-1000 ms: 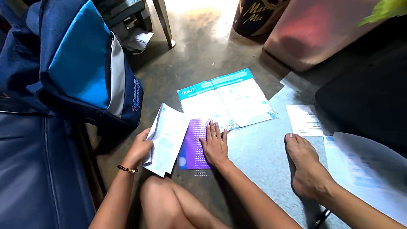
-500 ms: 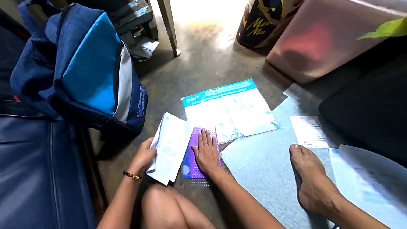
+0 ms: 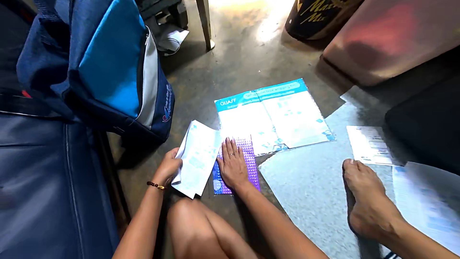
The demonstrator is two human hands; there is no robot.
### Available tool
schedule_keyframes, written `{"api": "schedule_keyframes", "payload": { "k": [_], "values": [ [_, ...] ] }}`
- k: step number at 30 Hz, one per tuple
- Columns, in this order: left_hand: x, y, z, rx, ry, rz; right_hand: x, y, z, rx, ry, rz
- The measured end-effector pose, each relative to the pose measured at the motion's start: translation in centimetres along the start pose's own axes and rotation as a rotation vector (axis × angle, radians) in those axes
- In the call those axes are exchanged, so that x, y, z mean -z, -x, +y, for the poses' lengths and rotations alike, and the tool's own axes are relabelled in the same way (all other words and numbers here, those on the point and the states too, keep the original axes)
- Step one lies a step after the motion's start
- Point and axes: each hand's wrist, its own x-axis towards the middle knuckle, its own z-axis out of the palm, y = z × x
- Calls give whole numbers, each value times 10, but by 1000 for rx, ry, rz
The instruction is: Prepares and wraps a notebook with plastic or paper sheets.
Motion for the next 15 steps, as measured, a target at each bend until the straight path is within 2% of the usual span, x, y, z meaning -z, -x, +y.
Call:
{"api": "schedule_keyframes", "payload": {
  "k": [6,15],
  "values": [
    [14,-10,-16,15,32,2,5,-1,-1,-10,25,-60],
    [31,-18,-32,84,84,52,7,-6,-15,-83,7,-18]
  ]
}}
